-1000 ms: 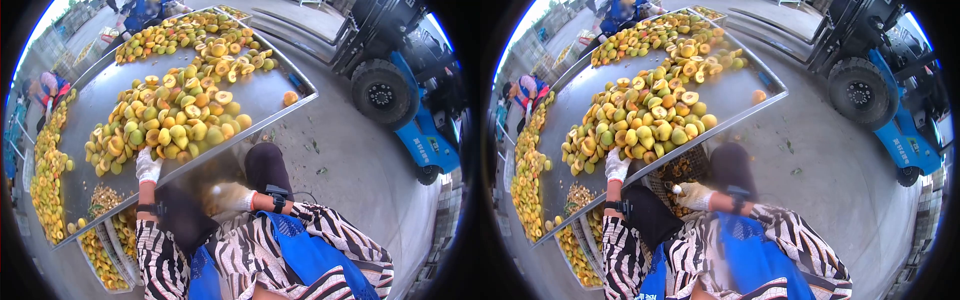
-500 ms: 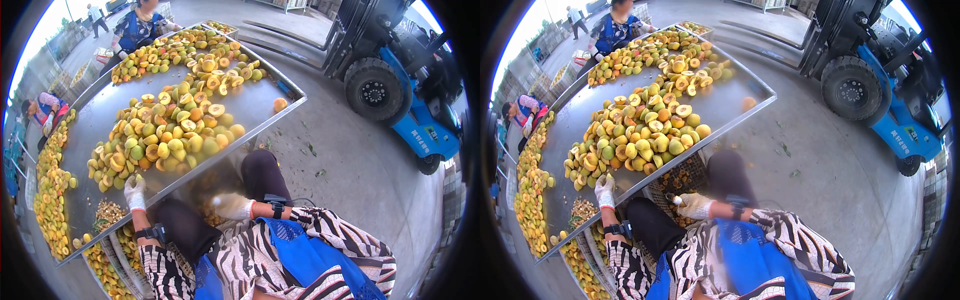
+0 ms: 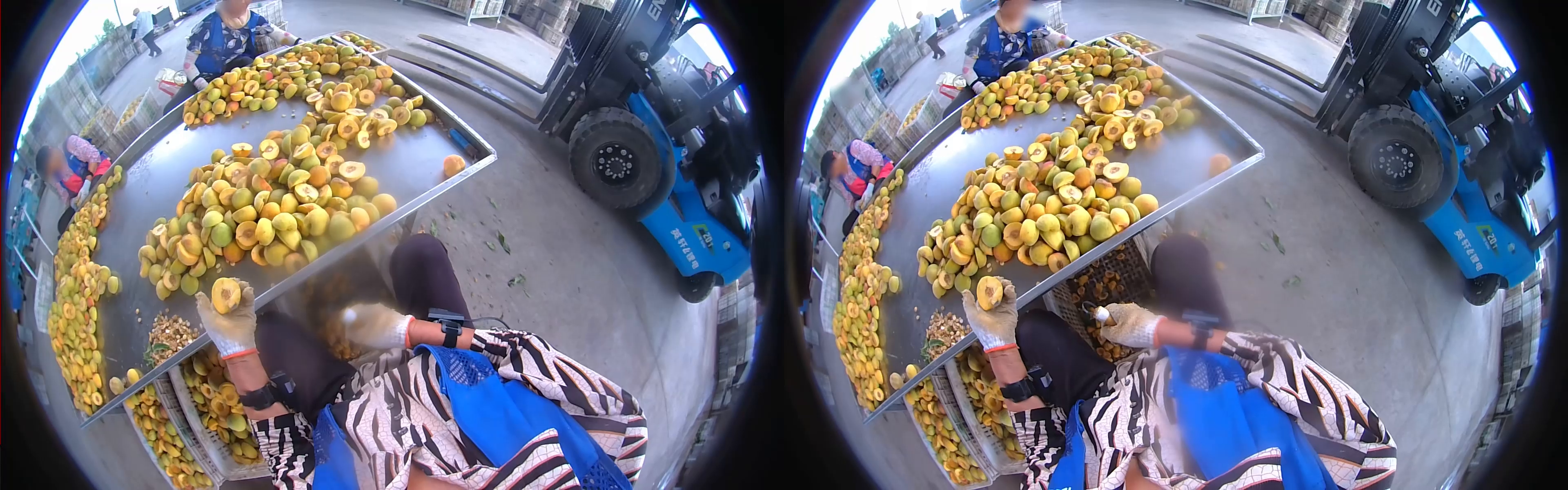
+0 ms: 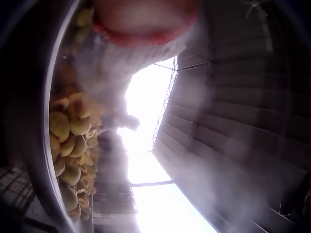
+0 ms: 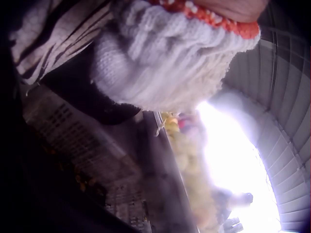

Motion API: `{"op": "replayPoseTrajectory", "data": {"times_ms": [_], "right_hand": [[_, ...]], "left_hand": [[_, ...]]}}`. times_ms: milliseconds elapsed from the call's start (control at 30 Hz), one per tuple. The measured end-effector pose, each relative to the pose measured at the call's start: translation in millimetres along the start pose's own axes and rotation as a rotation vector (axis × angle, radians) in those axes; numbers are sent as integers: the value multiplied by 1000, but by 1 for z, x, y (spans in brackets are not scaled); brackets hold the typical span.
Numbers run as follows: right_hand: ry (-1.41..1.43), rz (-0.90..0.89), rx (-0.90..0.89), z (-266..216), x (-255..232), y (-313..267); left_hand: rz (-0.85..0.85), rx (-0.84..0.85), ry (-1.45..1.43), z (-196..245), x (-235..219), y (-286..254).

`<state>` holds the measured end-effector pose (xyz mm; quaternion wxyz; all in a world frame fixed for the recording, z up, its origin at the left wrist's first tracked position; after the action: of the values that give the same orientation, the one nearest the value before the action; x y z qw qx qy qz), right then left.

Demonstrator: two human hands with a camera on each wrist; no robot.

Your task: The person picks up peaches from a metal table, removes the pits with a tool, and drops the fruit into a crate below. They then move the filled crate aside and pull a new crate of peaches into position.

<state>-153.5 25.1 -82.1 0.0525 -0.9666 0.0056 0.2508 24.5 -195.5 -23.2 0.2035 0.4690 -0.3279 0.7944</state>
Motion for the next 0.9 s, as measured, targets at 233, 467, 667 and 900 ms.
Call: {"op": "replayPoseTrajectory", "data": {"times_ms": [233, 467, 667, 900], "right_hand": [[135, 199, -71, -21, -28, -7], [-202, 161, -55, -71, -61, 1], [-424, 75, -255, -90, -48, 12], [-504, -17, -365, -98, -44, 12]], "left_hand": [[-134, -140, 20, -54, 25, 0], [-142, -293, 10, -106, 49, -17], [-43, -220, 138, -124, 59, -32], [69, -228, 286, -125, 56, -40]]}}
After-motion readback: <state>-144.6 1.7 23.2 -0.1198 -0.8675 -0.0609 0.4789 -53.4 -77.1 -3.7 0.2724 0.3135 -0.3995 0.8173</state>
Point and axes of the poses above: each hand's wrist, its own y-axis towards the middle knuckle, its own x-axis out of the palm, z = x × y, the point moved 9 cm from there along y, towards the middle knuckle, and after that the axes turned 15 degrees about -x, right-handed, at the moved point
